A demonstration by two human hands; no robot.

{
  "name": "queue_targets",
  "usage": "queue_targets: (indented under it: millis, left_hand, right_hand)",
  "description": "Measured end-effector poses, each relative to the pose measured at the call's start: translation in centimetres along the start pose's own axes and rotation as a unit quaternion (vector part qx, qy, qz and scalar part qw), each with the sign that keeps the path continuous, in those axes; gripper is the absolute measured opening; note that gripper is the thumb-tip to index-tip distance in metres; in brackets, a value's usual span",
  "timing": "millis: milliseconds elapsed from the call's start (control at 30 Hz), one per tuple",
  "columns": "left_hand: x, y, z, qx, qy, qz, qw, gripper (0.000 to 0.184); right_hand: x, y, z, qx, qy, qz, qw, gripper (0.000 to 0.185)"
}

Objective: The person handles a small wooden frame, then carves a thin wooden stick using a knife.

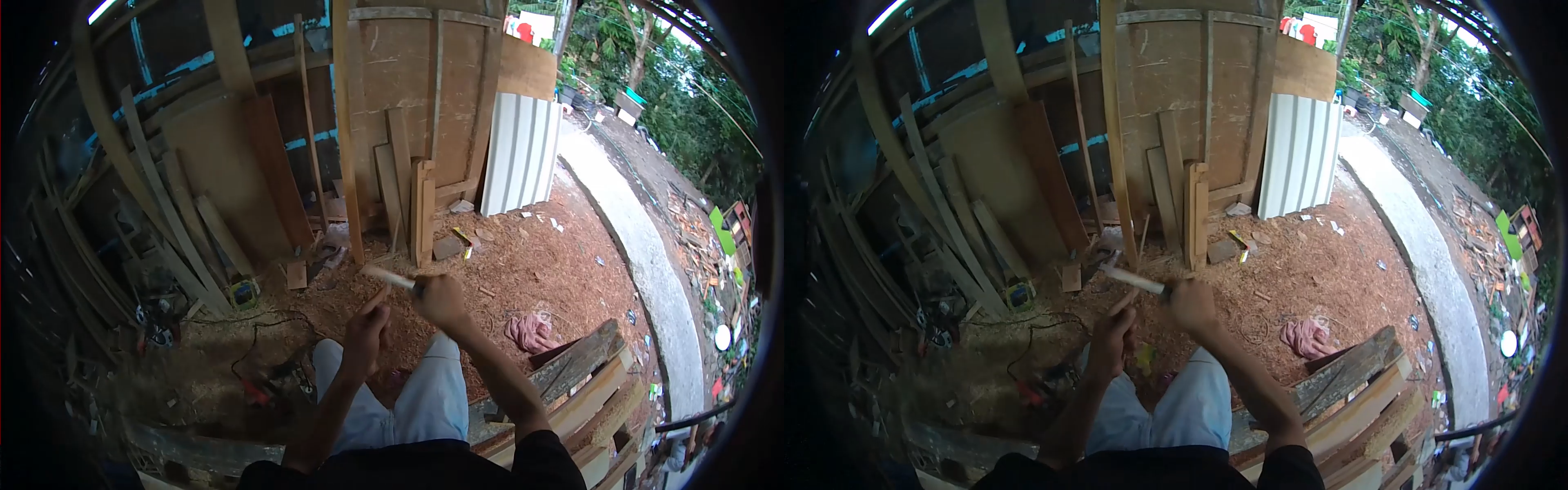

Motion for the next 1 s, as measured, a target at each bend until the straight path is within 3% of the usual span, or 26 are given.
queue_targets:
  millis: [67,200,267,467,533,567,667,733,767,800,833,867,933,1000]
  left_hand:
    - [1.1,1.0,0.3,0.039,-0.037,-0.005,0.999,0.040]
    - [1.4,0.2,2.3,0.053,-0.021,-0.035,0.998,0.041]
    - [2.0,0.4,2.7,0.082,-0.051,-0.006,0.995,0.042]
    - [1.6,0.7,1.9,0.092,-0.107,-0.061,0.988,0.049]
    - [1.4,0.0,2.1,0.112,-0.122,-0.057,0.985,0.053]
    - [1.2,-0.6,2.5,0.106,-0.137,-0.067,0.983,0.051]
    - [1.2,-1.6,2.3,0.147,-0.132,-0.073,0.978,0.050]
    - [1.4,-1.5,1.8,0.088,-0.160,-0.081,0.980,0.050]
    - [1.6,-1.0,1.2,0.075,-0.165,-0.073,0.981,0.050]
    - [1.3,-0.9,0.8,0.076,-0.166,-0.072,0.981,0.050]
    - [1.0,-0.8,0.7,0.112,-0.172,-0.074,0.976,0.051]
    - [0.9,-0.8,0.7,0.146,-0.177,-0.077,0.970,0.052]
    - [1.0,-1.4,1.1,0.113,-0.154,-0.097,0.977,0.047]
    - [-0.1,-2.1,1.9,0.132,-0.139,-0.091,0.977,0.045]
  right_hand:
    - [1.7,-1.3,0.4,0.002,-0.009,-0.096,0.995,0.015]
    - [-0.1,-0.9,-0.2,-0.045,0.043,-0.046,0.997,0.009]
    - [-1.2,0.1,-1.0,-0.043,0.020,-0.005,0.999,0.010]
    - [0.2,-1.8,-0.3,-0.062,-0.032,-0.095,0.993,0.010]
    - [-0.4,-0.8,-0.7,-0.005,-0.016,-0.043,0.999,0.011]
    - [-1.1,0.1,-1.7,-0.031,-0.020,0.012,0.999,0.011]
    - [-3.5,1.8,-2.3,-0.116,-0.055,0.048,0.991,0.009]
    - [-1.8,0.1,-1.5,-0.115,-0.019,0.014,0.993,0.008]
    - [-0.3,-1.0,-0.7,-0.075,-0.011,-0.058,0.995,0.008]
    - [0.7,-1.6,-0.4,-0.033,-0.005,-0.128,0.991,0.009]
    - [0.9,-1.7,-0.9,-0.033,-0.008,-0.127,0.991,0.009]
    - [1.0,-1.6,-1.3,-0.034,0.002,-0.110,0.993,0.009]
    - [0.2,-0.9,-1.7,-0.032,0.015,-0.088,0.996,0.009]
    - [-2.3,0.9,-2.6,-0.091,-0.010,0.030,0.995,0.009]
Point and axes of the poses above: each hand's wrist, its own y-axis towards the middle knuckle, its own z-axis out of the palm, x = y × z, the point moved 2 cm from there along y, towards the middle knuckle, and after that the axes turned 12 degrees about x, right-handed, at the moved point
